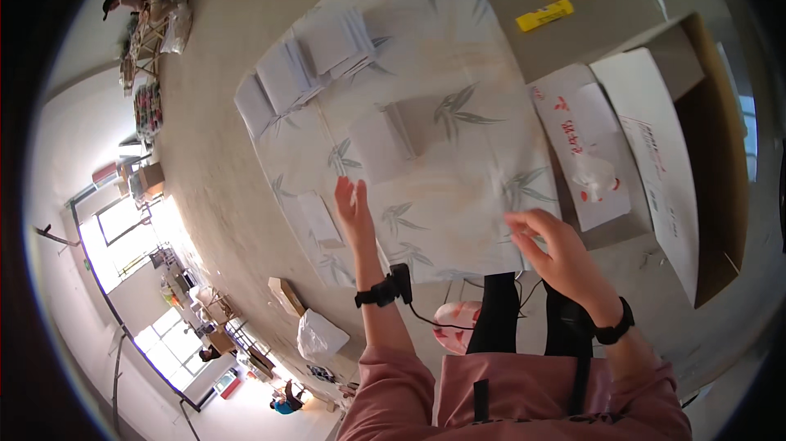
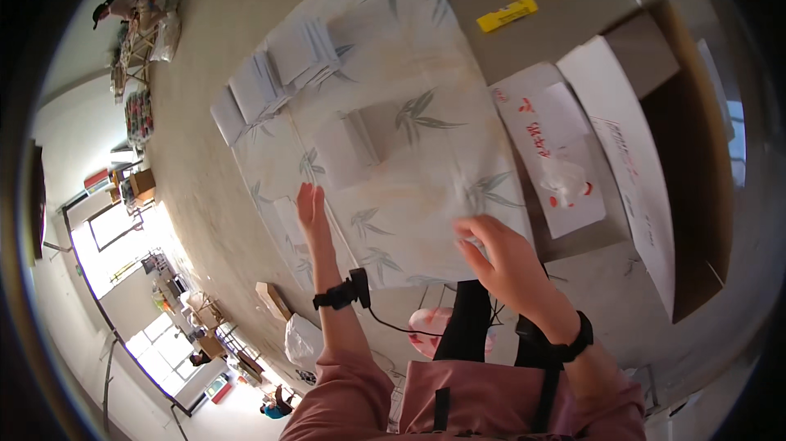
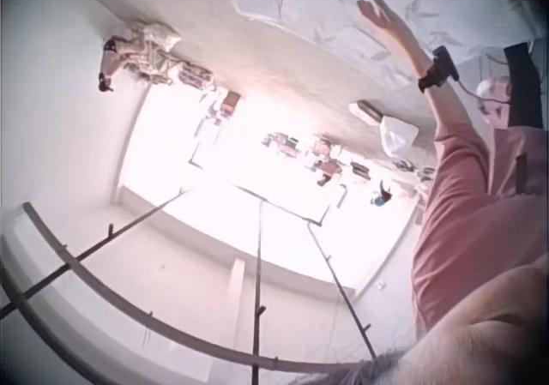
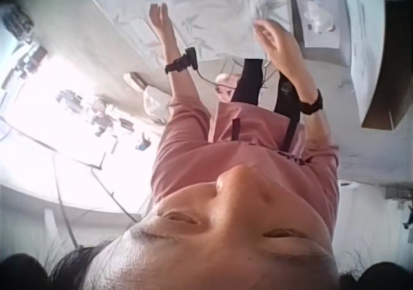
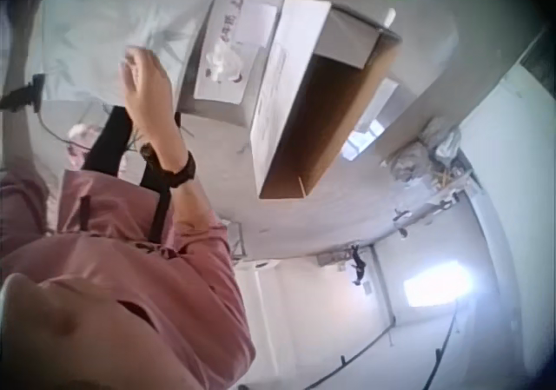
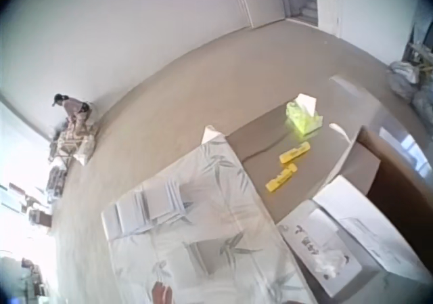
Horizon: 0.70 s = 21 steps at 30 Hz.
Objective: The person picks up several white rectangular boxes from a table by hand and places them neatly into a larger cardboard shipping container.
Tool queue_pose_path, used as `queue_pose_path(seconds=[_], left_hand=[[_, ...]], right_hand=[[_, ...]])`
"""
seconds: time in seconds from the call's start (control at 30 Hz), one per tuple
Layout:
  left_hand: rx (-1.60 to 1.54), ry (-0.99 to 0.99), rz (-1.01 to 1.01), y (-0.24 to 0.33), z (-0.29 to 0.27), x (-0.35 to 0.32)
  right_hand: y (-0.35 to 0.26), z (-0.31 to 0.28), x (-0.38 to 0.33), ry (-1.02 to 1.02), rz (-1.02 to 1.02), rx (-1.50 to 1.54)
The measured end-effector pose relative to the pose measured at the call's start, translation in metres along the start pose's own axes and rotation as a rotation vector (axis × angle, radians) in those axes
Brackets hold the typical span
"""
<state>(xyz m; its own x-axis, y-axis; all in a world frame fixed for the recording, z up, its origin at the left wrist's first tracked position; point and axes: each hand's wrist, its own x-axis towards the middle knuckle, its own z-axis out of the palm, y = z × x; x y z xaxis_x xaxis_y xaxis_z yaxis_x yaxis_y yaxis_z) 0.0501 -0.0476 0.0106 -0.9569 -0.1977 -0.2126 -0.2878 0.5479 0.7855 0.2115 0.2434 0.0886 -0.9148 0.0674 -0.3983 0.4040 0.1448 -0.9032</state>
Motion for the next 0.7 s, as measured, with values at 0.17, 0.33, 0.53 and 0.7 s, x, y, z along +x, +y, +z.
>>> queue_pose_path(seconds=[0.17, 0.33, 0.53, 0.7], left_hand=[[-0.418, -0.246, -0.138, -0.047, 0.026, 0.058], [-0.374, -0.409, -0.07, -0.04, 0.05, 0.073], [-0.521, -0.499, -0.138, -0.022, 0.062, 0.065], [-0.6, -0.4, -0.127, -0.023, 0.06, 0.062]], right_hand=[[0.008, 0.075, 0.112, 0.056, 0.041, 0.225], [0.031, 0.131, 0.198, 0.171, -0.161, 0.084], [0.042, 0.163, 0.221, 0.22, -0.163, 0.18], [0.038, 0.16, 0.235, 0.295, -0.204, -0.006]])
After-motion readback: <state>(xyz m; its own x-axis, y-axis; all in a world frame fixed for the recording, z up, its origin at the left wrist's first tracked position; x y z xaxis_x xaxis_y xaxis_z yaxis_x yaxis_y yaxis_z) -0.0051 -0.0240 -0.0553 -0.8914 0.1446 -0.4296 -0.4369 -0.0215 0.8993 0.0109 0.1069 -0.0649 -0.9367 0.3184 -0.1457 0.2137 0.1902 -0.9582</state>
